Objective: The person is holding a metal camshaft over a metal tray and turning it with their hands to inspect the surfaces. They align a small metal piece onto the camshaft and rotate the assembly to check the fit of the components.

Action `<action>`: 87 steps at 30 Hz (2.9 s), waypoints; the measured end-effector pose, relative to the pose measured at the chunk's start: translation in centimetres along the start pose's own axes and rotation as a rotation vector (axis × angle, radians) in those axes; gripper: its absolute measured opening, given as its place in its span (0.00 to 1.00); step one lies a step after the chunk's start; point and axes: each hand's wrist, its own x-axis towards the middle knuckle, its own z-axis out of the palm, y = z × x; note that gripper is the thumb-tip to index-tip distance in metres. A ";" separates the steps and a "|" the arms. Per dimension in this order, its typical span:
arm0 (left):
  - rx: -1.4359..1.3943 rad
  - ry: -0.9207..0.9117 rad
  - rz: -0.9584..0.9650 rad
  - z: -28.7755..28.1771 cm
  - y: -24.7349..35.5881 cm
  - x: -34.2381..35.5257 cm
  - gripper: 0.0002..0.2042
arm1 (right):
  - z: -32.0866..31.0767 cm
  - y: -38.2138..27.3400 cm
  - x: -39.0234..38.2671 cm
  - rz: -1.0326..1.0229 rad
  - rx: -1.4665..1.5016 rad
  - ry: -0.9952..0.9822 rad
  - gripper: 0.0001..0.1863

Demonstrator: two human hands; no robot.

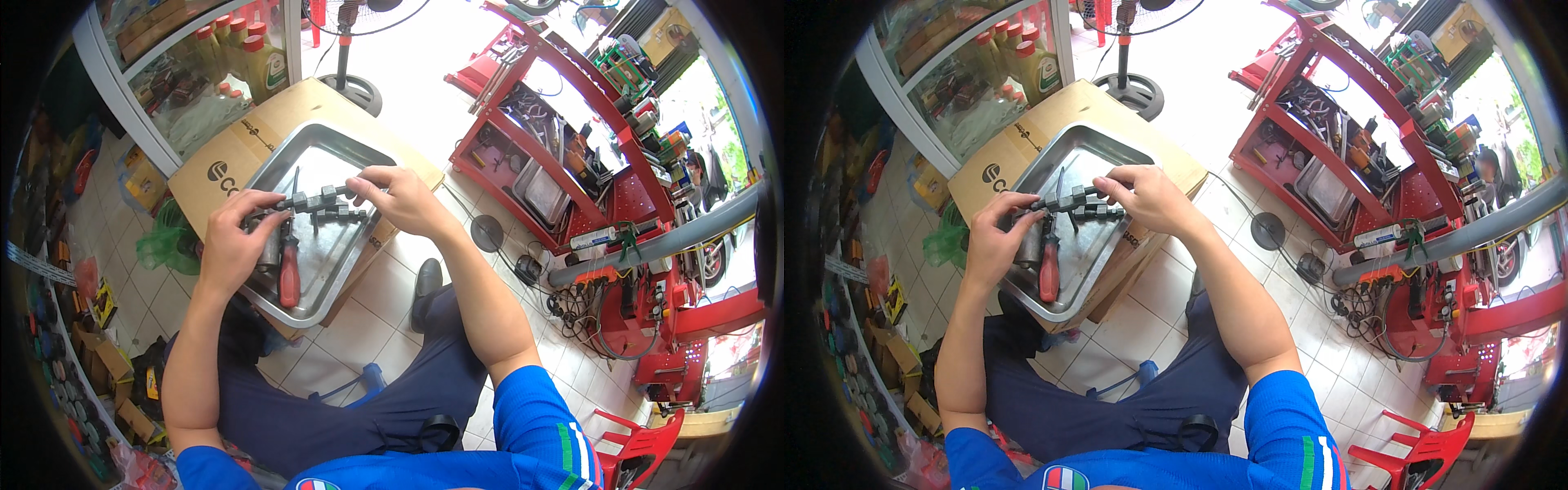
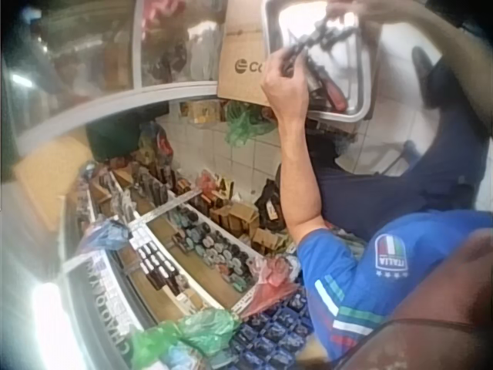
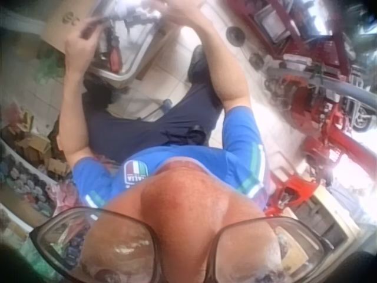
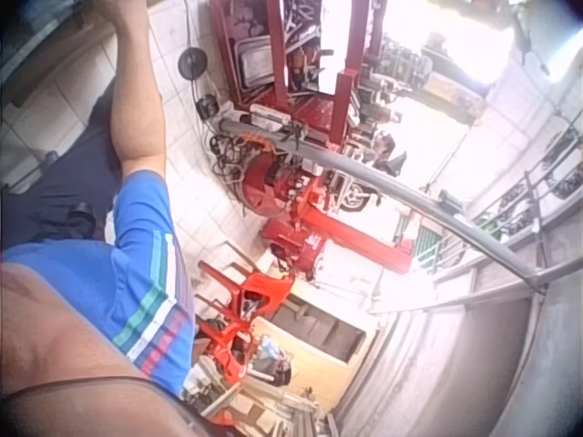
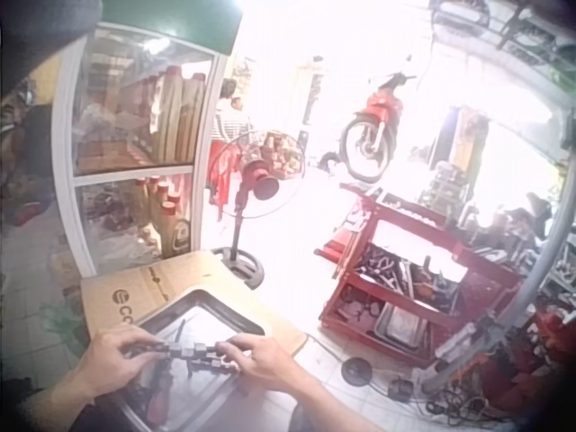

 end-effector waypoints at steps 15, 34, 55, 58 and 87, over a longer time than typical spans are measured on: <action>0.008 -0.014 -0.030 -0.2 -0.3 0.0 0.10 | 0.6 0.4 0.1 -0.113 0.068 0.067 0.18; 0.000 0.000 -0.009 -0.1 -0.3 0.0 0.09 | 0.8 -0.1 0.1 -0.093 0.071 0.054 0.17; -0.016 -0.010 -0.012 -0.1 -0.3 0.0 0.10 | 0.5 0.3 0.2 -0.043 -0.011 -0.018 0.18; -0.030 -0.004 -0.008 0.0 -0.4 0.0 0.10 | 0.8 0.4 0.2 -0.049 0.081 0.033 0.18; -0.039 -0.014 -0.022 -0.1 -0.3 0.0 0.10 | 0.6 -0.6 -0.1 -0.032 0.061 0.013 0.15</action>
